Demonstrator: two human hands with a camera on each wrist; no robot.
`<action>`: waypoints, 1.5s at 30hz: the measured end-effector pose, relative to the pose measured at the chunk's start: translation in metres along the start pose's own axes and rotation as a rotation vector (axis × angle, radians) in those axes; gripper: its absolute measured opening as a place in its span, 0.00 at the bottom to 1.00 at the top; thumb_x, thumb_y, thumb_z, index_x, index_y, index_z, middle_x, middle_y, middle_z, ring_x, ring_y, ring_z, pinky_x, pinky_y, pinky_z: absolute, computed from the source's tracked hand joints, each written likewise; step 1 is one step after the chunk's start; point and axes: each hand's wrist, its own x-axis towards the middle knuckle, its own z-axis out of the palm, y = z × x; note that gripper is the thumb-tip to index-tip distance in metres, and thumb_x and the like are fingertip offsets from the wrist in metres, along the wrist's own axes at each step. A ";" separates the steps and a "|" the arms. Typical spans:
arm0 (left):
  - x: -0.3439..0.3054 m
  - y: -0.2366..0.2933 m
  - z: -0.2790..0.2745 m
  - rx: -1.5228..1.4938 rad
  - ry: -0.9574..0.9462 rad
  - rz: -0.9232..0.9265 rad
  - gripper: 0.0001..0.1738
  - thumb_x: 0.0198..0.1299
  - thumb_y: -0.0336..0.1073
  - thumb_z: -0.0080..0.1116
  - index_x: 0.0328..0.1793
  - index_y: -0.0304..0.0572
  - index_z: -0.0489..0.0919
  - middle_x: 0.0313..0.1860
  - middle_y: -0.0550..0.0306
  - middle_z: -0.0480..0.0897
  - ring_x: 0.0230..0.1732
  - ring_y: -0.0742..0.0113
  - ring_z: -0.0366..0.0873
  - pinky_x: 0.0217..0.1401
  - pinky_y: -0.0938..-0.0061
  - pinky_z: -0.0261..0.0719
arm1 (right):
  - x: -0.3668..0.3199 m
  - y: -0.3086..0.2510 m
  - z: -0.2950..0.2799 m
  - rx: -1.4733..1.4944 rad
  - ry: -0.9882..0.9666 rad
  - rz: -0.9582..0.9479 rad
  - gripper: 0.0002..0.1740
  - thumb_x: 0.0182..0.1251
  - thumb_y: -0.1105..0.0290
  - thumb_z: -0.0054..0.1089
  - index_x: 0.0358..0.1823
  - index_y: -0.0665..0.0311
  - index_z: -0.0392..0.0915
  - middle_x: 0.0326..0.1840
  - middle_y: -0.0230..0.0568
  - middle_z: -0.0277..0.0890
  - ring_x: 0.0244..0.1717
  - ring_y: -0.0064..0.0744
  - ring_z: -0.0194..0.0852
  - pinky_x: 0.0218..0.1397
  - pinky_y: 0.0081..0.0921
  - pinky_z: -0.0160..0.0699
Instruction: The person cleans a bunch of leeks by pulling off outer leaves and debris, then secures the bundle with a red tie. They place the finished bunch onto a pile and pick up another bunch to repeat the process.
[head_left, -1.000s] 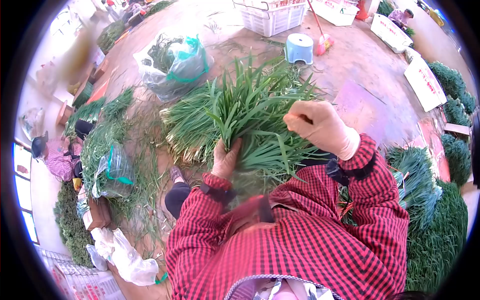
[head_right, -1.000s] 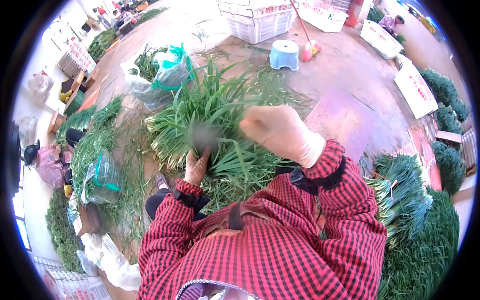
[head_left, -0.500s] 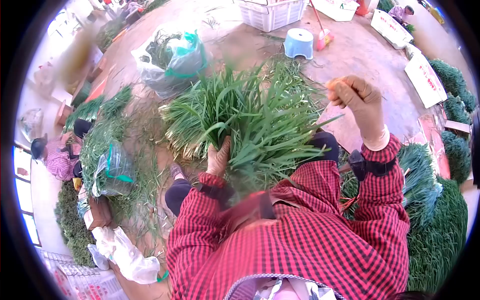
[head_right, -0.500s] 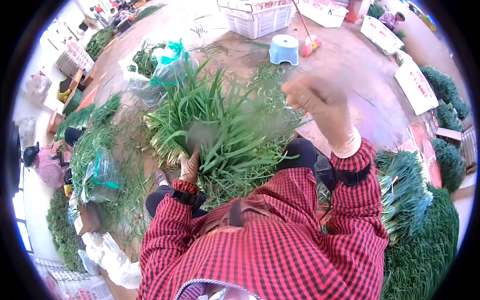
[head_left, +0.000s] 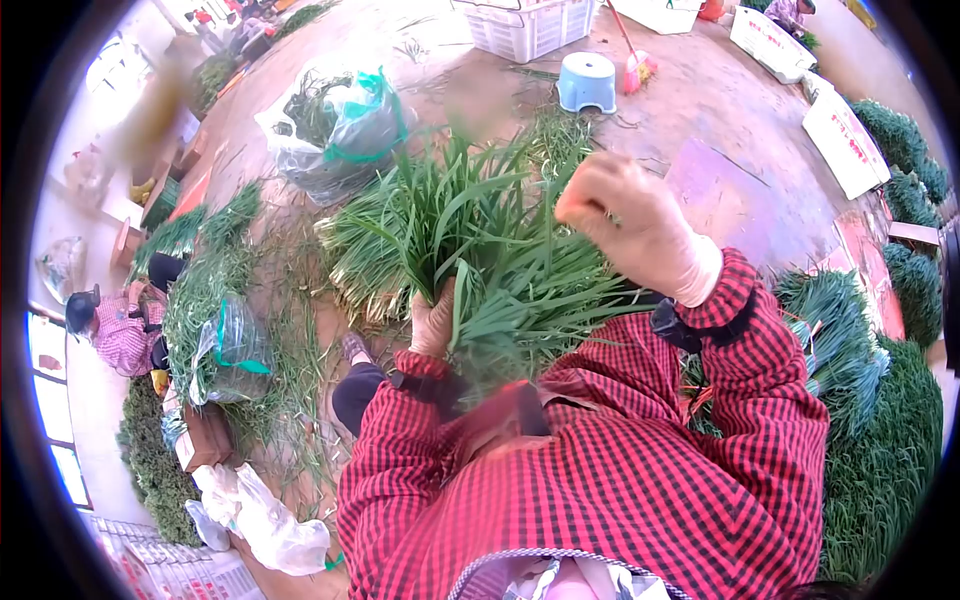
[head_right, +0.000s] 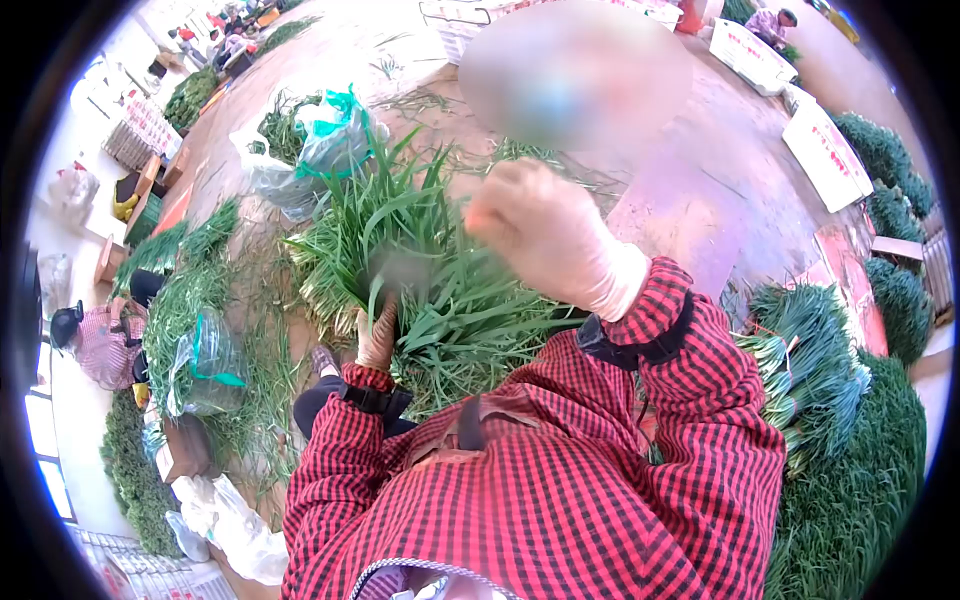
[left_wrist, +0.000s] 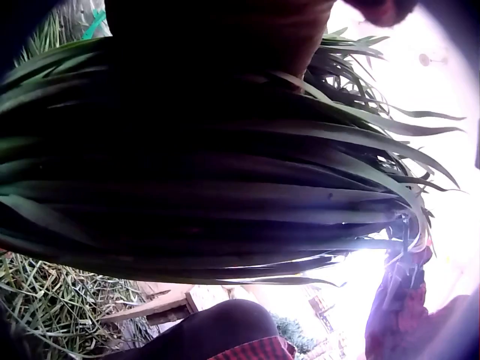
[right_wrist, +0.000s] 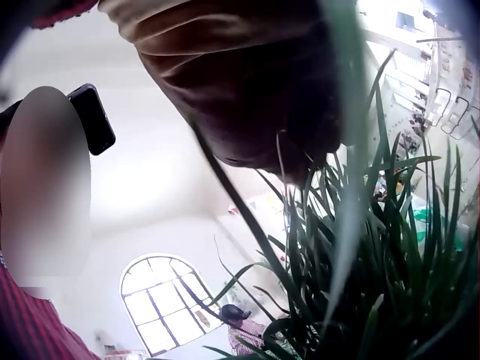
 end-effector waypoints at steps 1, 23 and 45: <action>-0.001 0.002 0.000 0.076 0.000 0.001 0.23 0.70 0.44 0.63 0.62 0.34 0.80 0.51 0.60 0.85 0.48 0.71 0.80 0.53 0.73 0.76 | 0.001 0.002 -0.001 0.050 0.071 -0.010 0.06 0.66 0.67 0.62 0.38 0.62 0.78 0.37 0.40 0.77 0.41 0.42 0.78 0.45 0.36 0.79; -0.004 -0.020 -0.014 0.051 0.003 0.070 0.21 0.70 0.42 0.64 0.61 0.36 0.81 0.51 0.62 0.85 0.48 0.72 0.78 0.53 0.74 0.75 | 0.014 0.001 -0.012 0.379 0.285 0.336 0.09 0.70 0.66 0.62 0.36 0.63 0.84 0.33 0.30 0.80 0.37 0.19 0.75 0.38 0.23 0.73; -0.001 -0.036 -0.036 0.083 0.114 0.109 0.22 0.68 0.43 0.66 0.60 0.34 0.81 0.50 0.63 0.85 0.46 0.73 0.79 0.50 0.75 0.76 | -0.039 -0.006 -0.017 0.607 0.305 0.308 0.08 0.76 0.72 0.56 0.36 0.67 0.79 0.28 0.29 0.75 0.26 0.20 0.67 0.30 0.20 0.69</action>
